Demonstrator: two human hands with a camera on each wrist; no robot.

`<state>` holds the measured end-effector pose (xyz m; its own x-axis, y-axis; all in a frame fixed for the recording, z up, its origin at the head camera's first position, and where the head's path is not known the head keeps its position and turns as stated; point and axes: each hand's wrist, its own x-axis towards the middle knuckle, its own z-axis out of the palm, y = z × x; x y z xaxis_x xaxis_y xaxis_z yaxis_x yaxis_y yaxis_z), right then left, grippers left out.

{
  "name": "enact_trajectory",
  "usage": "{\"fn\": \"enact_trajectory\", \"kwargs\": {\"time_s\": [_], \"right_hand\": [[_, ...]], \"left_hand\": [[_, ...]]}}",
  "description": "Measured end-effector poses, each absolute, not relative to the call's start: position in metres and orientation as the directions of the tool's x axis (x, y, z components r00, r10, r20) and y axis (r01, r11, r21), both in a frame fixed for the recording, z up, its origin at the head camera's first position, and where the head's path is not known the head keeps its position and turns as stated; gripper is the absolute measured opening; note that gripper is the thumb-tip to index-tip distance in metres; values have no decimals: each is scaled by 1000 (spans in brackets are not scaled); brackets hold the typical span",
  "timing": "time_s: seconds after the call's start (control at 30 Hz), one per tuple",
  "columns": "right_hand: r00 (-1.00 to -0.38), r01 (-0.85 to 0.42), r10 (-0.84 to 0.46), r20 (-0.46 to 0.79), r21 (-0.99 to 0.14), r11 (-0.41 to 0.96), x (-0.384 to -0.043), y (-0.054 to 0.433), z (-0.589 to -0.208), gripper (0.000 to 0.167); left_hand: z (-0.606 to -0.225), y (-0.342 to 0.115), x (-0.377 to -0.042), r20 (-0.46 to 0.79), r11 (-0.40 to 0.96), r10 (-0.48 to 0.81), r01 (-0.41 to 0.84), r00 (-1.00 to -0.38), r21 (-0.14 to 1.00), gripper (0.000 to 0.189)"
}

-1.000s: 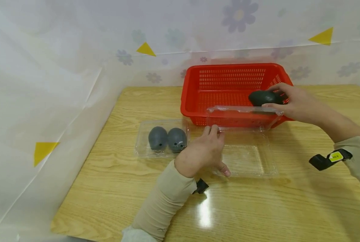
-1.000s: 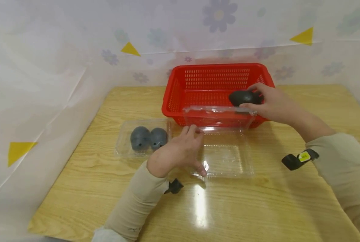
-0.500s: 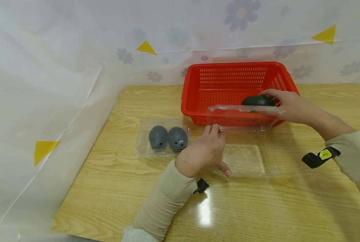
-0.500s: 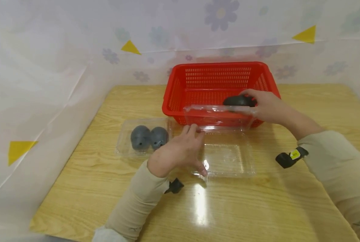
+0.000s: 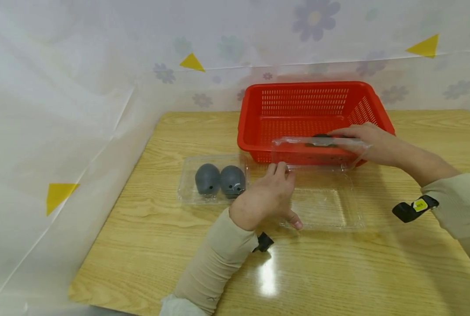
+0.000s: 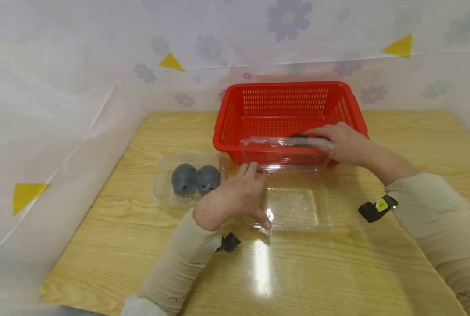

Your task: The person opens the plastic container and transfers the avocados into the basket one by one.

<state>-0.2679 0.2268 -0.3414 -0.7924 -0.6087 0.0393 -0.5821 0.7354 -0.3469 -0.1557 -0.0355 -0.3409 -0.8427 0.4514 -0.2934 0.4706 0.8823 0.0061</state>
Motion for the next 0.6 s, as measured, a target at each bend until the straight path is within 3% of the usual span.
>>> {"fn": "enact_trajectory", "kwargs": {"time_s": [0.13,0.2,0.43,0.6], "right_hand": [[-659,-752,-740,133,-156,641,-268,230,-347,31],[-637,-771,-754,163,-124,625,-269,230,-349,31],[-793,-603,-592,143,-316,732,-266,227,-348,26],[-862,-499,-489,133,-387,775,-262,226,-346,29]], "left_hand": [[-341,-36,-156,-289,881,455,472,-843,10,111],[-341,-36,-156,-284,882,455,472,-844,10,111],[-342,-37,-156,-272,881,459,474,-846,12,111],[-342,-37,-156,-273,885,452,465,-849,23,111]]}}
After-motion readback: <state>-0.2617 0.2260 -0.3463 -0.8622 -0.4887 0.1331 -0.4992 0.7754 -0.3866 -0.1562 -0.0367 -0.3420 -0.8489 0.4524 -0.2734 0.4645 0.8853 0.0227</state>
